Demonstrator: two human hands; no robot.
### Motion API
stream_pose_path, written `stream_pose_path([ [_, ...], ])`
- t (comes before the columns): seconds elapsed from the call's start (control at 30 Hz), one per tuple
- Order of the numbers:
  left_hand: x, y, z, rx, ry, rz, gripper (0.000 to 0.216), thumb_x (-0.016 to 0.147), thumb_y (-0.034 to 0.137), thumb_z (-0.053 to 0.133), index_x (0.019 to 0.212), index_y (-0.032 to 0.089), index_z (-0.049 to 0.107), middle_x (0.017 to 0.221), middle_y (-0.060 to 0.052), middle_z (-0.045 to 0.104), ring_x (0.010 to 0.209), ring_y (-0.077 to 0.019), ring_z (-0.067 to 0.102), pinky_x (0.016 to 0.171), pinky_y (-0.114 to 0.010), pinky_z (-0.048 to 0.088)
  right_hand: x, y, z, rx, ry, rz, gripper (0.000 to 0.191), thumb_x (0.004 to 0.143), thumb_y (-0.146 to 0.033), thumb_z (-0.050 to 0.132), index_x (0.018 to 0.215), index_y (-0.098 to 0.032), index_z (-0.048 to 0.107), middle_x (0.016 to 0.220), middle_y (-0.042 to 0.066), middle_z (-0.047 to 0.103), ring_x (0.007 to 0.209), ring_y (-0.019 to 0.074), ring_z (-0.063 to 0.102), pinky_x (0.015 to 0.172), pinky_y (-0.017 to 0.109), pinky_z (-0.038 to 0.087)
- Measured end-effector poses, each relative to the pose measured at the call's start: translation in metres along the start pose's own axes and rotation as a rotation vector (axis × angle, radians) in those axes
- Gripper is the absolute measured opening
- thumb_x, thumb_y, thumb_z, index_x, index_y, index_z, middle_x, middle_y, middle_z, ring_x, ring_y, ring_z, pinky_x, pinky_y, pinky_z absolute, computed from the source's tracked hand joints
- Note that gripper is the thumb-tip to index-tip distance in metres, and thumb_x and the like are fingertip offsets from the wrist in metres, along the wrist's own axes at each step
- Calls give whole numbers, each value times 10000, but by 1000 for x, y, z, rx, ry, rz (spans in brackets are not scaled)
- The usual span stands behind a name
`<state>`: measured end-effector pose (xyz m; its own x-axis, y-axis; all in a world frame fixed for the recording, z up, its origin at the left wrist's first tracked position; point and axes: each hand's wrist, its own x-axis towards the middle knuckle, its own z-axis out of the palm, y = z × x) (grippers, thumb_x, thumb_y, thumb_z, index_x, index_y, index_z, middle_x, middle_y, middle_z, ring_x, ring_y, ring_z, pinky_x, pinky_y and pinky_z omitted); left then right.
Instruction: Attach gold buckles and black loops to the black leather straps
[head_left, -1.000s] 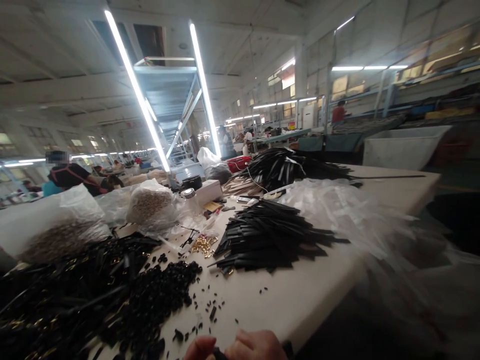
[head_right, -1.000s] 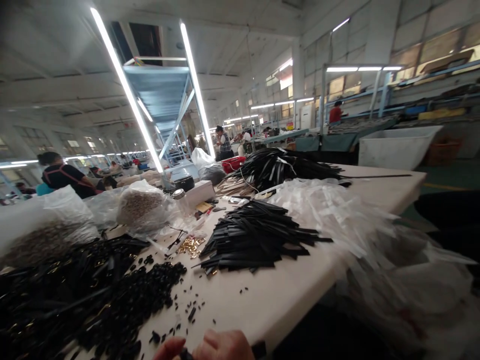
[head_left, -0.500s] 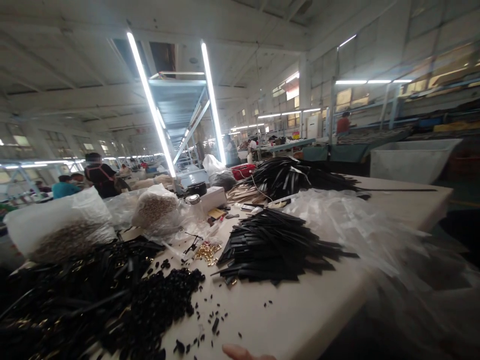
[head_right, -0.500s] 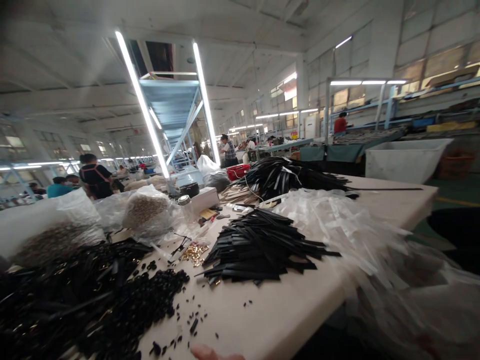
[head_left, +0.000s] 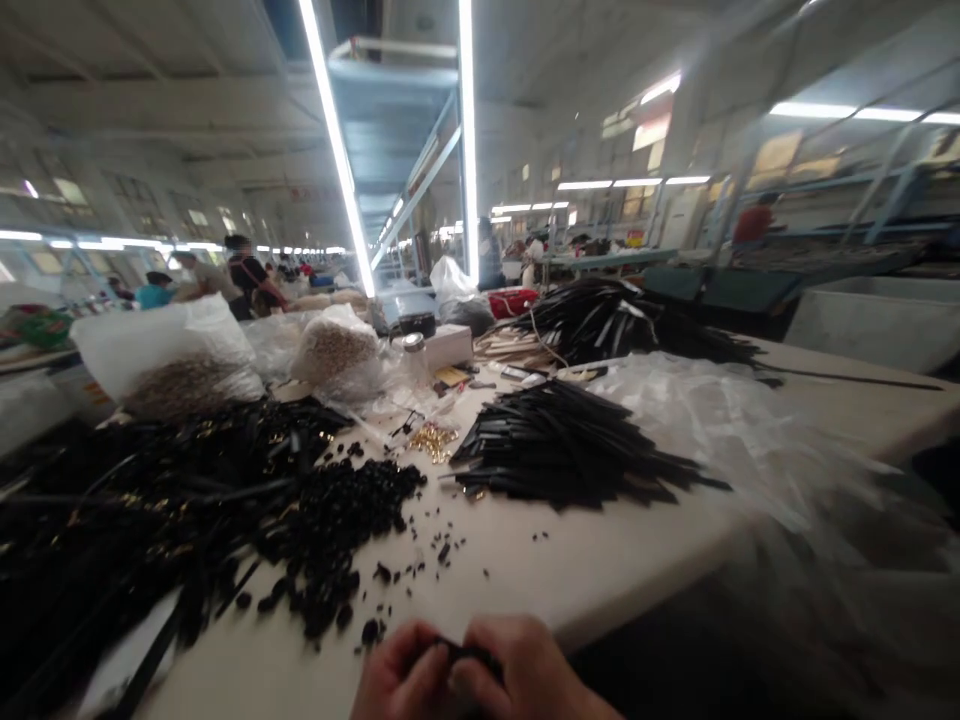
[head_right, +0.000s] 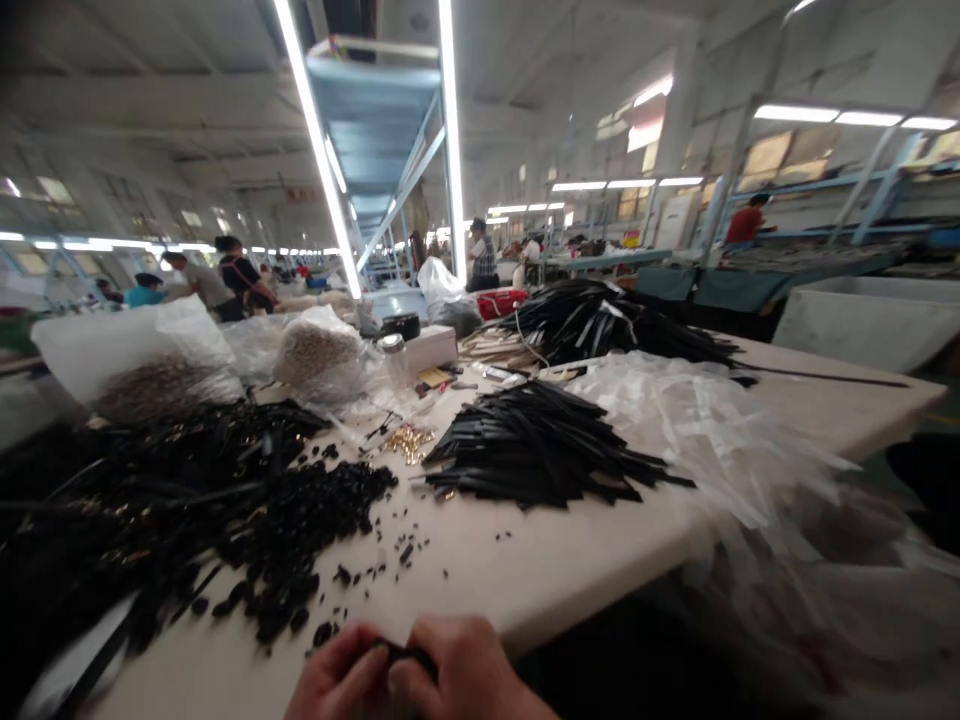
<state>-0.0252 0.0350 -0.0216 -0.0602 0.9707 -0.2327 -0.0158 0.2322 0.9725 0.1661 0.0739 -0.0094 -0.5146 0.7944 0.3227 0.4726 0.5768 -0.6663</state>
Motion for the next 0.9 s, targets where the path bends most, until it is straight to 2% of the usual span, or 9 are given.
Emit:
stream_pose_path([
  [0.03, -3, 0, -1, 4, -34, 31, 396, 711, 574, 764, 695, 191, 669, 582, -5, 605, 570, -163, 563, 561, -285, 460, -1, -2, -3, -31, -69, 37, 145, 859, -254, 629, 720, -215, 632, 635, -25, 674, 574, 135, 610, 519, 225, 380],
  [0.07, -6, 1, -2, 1, -12, 61, 410, 707, 577, 758, 690, 179, 660, 550, 4, 587, 537, -143, 529, 550, -273, 435, -2, -3, -5, -50, -137, 46, 149, 864, -250, 618, 724, -201, 626, 669, -9, 685, 608, 139, 617, 550, 228, 383],
  [0.13, -10, 3, -5, 6, 20, 60, 392, 724, 547, 744, 700, 168, 648, 573, -1, 610, 557, -133, 531, 569, -258, 429, -1, -4, -9, -48, -251, 48, 162, 901, -248, 576, 760, -190, 631, 687, 5, 684, 623, 139, 610, 580, 231, 380],
  [0.23, -13, 5, -8, -16, 40, 8, 402, 713, 550, 736, 725, 163, 628, 576, -10, 631, 542, -135, 546, 567, -259, 439, 1, -5, -10, -32, -312, 44, 118, 905, -197, 547, 837, -186, 643, 732, 16, 687, 653, 145, 610, 614, 235, 392],
  [0.37, -14, 6, -8, 1, 39, -11, 382, 728, 527, 725, 734, 163, 610, 593, -13, 642, 534, -132, 550, 563, -257, 448, 1, -10, -4, 45, -245, 4, 162, 863, -123, 553, 977, -199, 638, 836, 17, 705, 720, 149, 634, 674, 236, 434],
  [0.53, -16, 15, -7, 69, -33, -6, 357, 772, 499, 686, 688, 160, 612, 600, -21, 645, 556, -133, 563, 576, -256, 456, 1, -8, 2, -44, -46, -137, 120, 899, -270, 639, 995, -200, 658, 852, 31, 700, 734, 157, 645, 678, 246, 438],
  [0.63, -18, 19, -8, 76, -66, -2, 360, 791, 509, 665, 694, 165, 622, 612, -25, 655, 576, -144, 583, 587, -263, 471, -1, -4, 3, -90, -14, -206, 156, 952, -322, 585, 980, -196, 673, 786, 29, 668, 689, 147, 625, 653, 246, 428],
  [0.9, -25, 20, -5, 81, -103, -27, 340, 822, 486, 651, 733, 158, 640, 646, -32, 670, 594, -141, 598, 594, -255, 478, 0, -3, -2, -51, -18, -260, 215, 983, -269, 510, 865, -195, 673, 687, 5, 614, 600, 116, 559, 598, 237, 383],
])
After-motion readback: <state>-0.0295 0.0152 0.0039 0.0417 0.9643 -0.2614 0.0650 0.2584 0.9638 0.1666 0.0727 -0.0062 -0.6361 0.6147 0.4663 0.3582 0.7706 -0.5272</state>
